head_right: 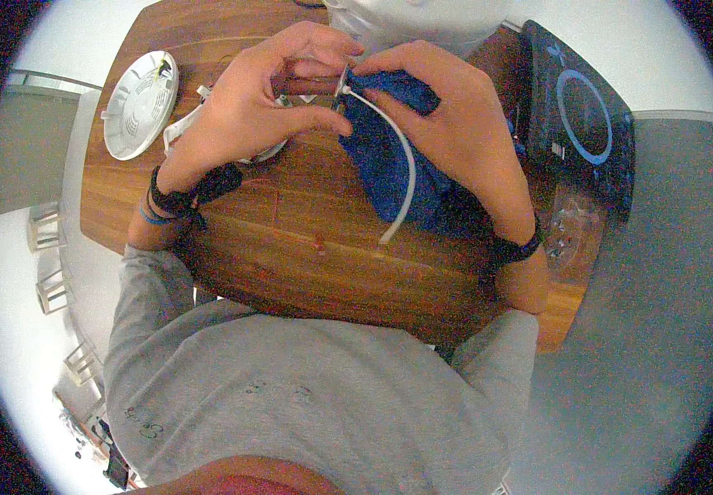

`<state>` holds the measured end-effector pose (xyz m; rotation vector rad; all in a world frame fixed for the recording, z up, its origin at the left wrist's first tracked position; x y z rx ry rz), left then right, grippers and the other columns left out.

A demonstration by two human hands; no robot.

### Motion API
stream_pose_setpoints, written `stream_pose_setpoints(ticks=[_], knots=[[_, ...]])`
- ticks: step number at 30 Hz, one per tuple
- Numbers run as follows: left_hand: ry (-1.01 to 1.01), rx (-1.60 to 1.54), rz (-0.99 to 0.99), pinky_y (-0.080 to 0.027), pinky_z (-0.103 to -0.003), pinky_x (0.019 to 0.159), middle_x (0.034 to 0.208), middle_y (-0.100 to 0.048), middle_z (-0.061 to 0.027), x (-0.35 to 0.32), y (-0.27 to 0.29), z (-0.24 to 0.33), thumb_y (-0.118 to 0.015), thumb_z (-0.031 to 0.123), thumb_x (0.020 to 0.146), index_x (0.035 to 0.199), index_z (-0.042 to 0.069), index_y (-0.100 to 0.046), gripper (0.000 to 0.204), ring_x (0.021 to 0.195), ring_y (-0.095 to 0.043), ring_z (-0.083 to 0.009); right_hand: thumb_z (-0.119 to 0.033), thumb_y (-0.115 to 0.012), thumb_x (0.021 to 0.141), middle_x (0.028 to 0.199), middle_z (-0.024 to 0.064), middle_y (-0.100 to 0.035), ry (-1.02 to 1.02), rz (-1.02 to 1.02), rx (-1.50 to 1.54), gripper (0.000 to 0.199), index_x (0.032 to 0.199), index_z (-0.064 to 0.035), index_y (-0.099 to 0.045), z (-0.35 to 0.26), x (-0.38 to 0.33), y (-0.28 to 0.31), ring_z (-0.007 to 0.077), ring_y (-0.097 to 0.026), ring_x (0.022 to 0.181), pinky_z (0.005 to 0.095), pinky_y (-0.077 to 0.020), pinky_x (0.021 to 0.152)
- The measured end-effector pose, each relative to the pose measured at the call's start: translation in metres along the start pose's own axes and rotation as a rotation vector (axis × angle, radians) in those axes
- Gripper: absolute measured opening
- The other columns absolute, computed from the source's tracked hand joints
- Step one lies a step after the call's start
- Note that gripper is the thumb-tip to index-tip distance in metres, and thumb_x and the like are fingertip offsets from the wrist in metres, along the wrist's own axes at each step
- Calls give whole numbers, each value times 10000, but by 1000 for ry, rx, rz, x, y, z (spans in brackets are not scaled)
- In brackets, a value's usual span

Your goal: The person cleans small white plastic components with a blue cloth, then attaches them to a circular metal base with wires. They handle the components one at a time, wiping and positioning each piece before securing it to the base.

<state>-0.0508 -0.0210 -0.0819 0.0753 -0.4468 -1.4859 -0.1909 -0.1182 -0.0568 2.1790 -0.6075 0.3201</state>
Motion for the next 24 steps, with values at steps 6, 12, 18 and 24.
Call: stream_pose_setpoints(ticks=[6,12,18,24], knots=[[19,-13,33,-568,-365,1112,1374,-688,-83,-1,3,-7,-876,-59,831,1409,31,-602,646,1269,-678,-193,-168,-843,881,1100,101,-760,105,60,-125,275,1134,-96,-762,-7,0,3,327,-746,1026,396,-593,899],[27,50,12,-583,-364,1088,1379,-686,-85,-2,-1,-5,-855,-64,853,1379,22,-627,580,1255,-689,-200,-163,-836,873,1061,94,-741,152,82,-108,246,1093,-99,-748,-11,-1,3,324,-743,1013,402,-594,875],[39,100,2,-600,-349,1056,1334,-709,-86,-3,-3,-2,-846,-56,867,1367,24,-641,546,1204,-719,-205,-164,-812,883,1069,94,-734,90,72,-209,225,1086,-97,-743,-2,-2,0,320,-735,1026,397,-592,879],[49,93,12,-600,-351,1055,1288,-736,-82,-3,-2,-3,-837,-62,874,1386,18,-625,560,1203,-727,-206,-184,-817,885,1070,94,-732,98,121,-177,244,1100,-101,-739,-12,-2,5,320,-734,1028,394,-594,883]])
Point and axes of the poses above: each hand's wrist, its own x-axis towards the middle knuckle, its own y-axis out of the back of the hand, z = x × y, the point moved 8 cm from there along x, towards the middle knuckle
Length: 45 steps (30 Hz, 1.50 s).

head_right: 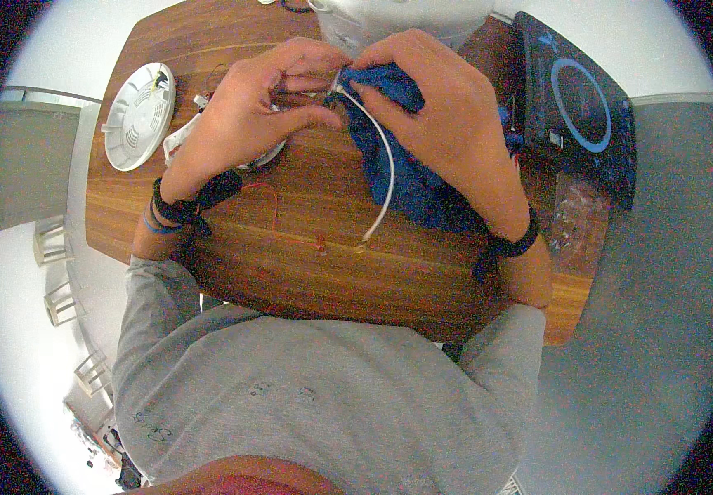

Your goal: The person cleans small white plastic components with a blue cloth, then attaches them to a circular metal base with wires. They handle the components one at a time, wiping and positioning each piece before securing it to the base.

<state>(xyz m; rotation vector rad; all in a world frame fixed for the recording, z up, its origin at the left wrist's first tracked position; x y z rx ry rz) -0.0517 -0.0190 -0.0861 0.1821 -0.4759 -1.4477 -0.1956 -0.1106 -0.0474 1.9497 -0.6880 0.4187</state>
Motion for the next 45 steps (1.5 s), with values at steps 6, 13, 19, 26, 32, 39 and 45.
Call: stream_pose_setpoints(ticks=[6,13,19,26,32,39,45], knots=[[-13,4,-7,-601,-332,1039,1292,-746,-106,-2,-2,1,-831,-84,867,1391,2,-614,573,1190,-724,-170,-194,-818,877,1081,81,-727,16,-12,-53,268,1118,-116,-729,4,-2,-5,325,-731,1023,402,-601,861],[-28,37,-34,-576,-316,1061,1363,-709,-100,-1,1,0,-823,-109,859,1406,7,-565,616,1261,-676,-162,-175,-811,860,1083,73,-721,-55,-51,-152,270,1114,-150,-722,16,-3,-4,332,-727,1012,415,-605,836],[-28,10,-55,-577,-323,1056,1308,-711,-86,-2,-3,-4,-804,-92,890,1399,35,-557,581,1251,-676,-161,-196,-818,873,1066,78,-716,63,35,-22,233,1070,-135,-710,3,-1,0,334,-727,1006,414,-602,832],[-38,14,-25,-589,-326,1048,1281,-717,-68,-2,-3,3,-808,-74,896,1399,49,-559,574,1166,-716,-167,-210,-793,923,1098,94,-727,1,-64,-100,244,1113,-125,-666,15,-5,-10,357,-736,993,434,-602,804],[-93,21,3,-584,-351,1071,1385,-644,-63,0,2,11,-800,-76,903,1376,60,-556,548,1275,-659,-185,-207,-744,955,1070,176,-727,-144,-132,-154,298,1191,-121,-583,28,-10,-10,424,-725,1003,498,-590,813],[-96,-84,78,-576,-384,1089,1434,-574,-93,0,5,5,-804,-69,905,1392,76,-502,592,1301,-632,-221,-227,-760,934,1036,216,-717,-244,-209,-63,344,1195,-97,-578,32,-12,-4,475,-703,1004,527,-570,844],[-183,-228,62,-581,-401,1094,1477,-551,-124,4,0,0,-796,-110,892,1378,93,-485,611,1323,-631,-253,-195,-780,919,1020,192,-719,-99,-200,135,265,1120,-77,-654,10,-4,-7,434,-712,974,458,-579,848]])
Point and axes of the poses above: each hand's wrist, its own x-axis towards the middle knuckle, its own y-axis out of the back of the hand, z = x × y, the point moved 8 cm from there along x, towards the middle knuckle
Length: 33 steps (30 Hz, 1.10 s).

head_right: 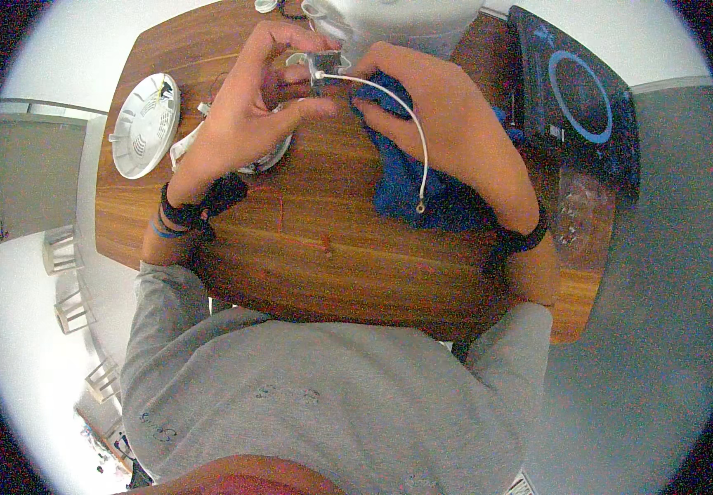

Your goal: The person cleans small white plastic components with a blue cloth, then attaches them to a circular metal base with wires. They handle the components one at a time, wiping and positioning each piece before securing it to the base.

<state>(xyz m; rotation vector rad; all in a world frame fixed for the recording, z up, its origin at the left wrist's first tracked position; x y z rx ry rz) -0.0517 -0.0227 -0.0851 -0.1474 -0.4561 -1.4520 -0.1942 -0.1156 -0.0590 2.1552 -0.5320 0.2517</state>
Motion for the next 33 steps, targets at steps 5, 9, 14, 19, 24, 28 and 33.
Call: stream_pose_setpoints(ticks=[5,9,14,19,24,28,33], knots=[[103,-79,-107,-567,-427,1123,1539,-520,-131,-1,-14,0,-775,-130,900,1390,80,-480,610,1384,-598,-270,-148,-834,863,1060,150,-735,75,101,28,288,1102,-74,-691,-4,-1,5,381,-733,987,422,-585,871],[112,-41,-139,-522,-404,1170,1552,-520,-133,-3,-22,4,-723,-127,945,1430,55,-467,578,1420,-568,-259,-156,-853,844,1090,138,-742,92,128,4,312,1100,-71,-697,-5,-1,7,372,-738,1006,421,-587,886],[107,102,-111,-483,-370,1203,1504,-550,-129,-5,-17,3,-632,-108,1017,1434,26,-494,459,1408,-561,-216,-173,-835,861,1097,133,-748,100,170,-54,295,1109,-79,-706,-5,0,8,368,-742,1027,428,-588,898],[49,63,-134,-491,-366,1198,1452,-562,-119,-3,-17,9,-615,-128,1014,1355,9,-567,371,1383,-572,-208,-164,-801,873,1085,126,-756,73,148,9,280,1130,-95,-713,-5,-1,7,366,-747,1034,422,-591,905],[-13,45,-129,-492,-377,1207,1456,-546,-120,-2,-17,10,-638,-165,975,1329,6,-572,399,1405,-566,-228,-154,-804,869,1056,123,-767,-13,46,81,284,1129,-91,-707,-3,-2,7,351,-769,993,396,-602,874],[-22,1,-102,-481,-388,1222,1473,-535,-129,-2,-19,12,-643,-182,959,1365,15,-534,464,1437,-548,-248,-156,-812,867,1032,124,-766,12,77,129,287,1121,-86,-697,-8,-2,13,342,-778,967,385,-604,856],[9,73,-99,-465,-394,1232,1485,-529,-126,-3,-19,16,-646,-182,955,1412,19,-480,527,1472,-520,-265,-169,-830,861,1004,131,-769,-42,-12,87,302,1116,-84,-690,-4,-3,9,344,-778,961,393,-603,845]])
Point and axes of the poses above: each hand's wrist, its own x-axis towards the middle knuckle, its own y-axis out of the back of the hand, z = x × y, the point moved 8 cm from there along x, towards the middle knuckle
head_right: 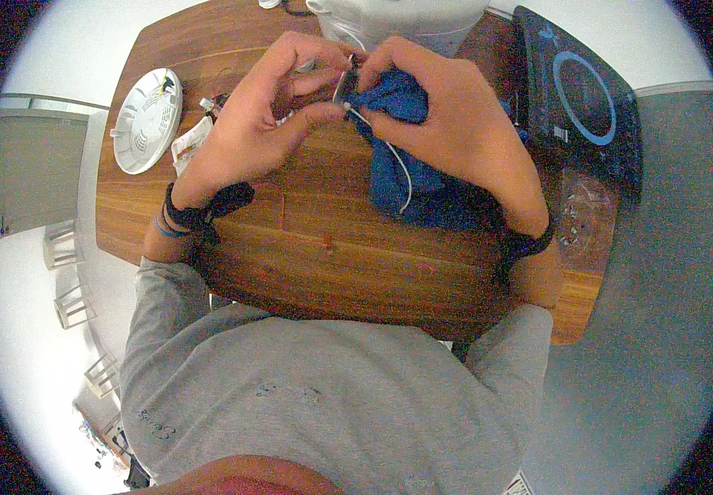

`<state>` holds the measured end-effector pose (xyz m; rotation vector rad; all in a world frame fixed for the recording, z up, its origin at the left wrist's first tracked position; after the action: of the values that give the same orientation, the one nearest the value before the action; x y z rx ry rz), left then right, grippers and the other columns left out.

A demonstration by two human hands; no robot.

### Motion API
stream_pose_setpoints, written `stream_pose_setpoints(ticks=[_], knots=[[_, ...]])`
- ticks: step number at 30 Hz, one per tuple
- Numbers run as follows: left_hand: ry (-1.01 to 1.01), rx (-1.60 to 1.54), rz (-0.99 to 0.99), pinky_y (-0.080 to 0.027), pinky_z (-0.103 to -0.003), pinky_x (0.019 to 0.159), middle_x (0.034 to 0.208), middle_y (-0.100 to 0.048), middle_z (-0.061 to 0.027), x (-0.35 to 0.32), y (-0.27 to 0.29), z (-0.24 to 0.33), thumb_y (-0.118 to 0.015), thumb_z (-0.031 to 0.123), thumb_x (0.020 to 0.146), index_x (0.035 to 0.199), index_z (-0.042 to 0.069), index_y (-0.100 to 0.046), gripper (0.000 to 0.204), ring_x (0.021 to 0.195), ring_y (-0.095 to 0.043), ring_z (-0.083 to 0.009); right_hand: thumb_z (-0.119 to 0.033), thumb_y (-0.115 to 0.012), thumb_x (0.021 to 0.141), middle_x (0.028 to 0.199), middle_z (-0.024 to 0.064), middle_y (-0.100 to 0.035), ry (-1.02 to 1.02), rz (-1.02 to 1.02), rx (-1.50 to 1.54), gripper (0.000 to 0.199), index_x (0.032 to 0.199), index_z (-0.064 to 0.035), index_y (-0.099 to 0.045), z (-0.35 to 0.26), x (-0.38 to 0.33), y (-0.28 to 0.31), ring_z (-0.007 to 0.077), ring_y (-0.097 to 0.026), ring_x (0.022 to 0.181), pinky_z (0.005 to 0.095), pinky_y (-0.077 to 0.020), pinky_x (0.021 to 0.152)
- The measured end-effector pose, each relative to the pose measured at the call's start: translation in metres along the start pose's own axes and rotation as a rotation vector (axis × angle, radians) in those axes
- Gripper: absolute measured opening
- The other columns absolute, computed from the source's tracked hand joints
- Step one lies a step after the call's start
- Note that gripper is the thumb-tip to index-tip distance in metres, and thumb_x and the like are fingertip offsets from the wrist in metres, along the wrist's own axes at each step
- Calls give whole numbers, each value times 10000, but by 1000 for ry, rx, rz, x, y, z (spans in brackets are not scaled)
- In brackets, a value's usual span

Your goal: The person cleans small white plastic components with a blue cloth, then attaches them to a circular metal base with wires. They handle the components one at a time, wiping and positioning each piece before securing it to the base.

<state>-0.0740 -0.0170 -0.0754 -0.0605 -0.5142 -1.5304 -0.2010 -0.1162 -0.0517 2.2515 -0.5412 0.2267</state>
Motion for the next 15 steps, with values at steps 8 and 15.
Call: stream_pose_setpoints(ticks=[8,15], knots=[[-7,27,-35,-448,-407,1242,1482,-541,-135,0,-1,5,-627,-193,955,1380,8,-549,477,1467,-525,-261,-199,-837,874,1010,140,-773,-14,179,-109,296,1112,-94,-696,11,0,5,362,-770,937,411,-600,811],[-45,-119,40,-419,-415,1261,1499,-541,-146,0,2,4,-596,-182,977,1375,10,-563,443,1480,-509,-267,-225,-853,875,993,118,-761,38,126,-76,281,1071,-97,-698,6,0,4,338,-760,922,397,-588,795]])
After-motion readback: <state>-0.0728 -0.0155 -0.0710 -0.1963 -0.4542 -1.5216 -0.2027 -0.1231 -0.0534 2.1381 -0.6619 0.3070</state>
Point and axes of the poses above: each hand's wrist, its own x-axis towards the middle knuckle, its own y-axis out of the back of the hand, z = x × y, the point moved 8 cm from there along x, towards the middle knuckle
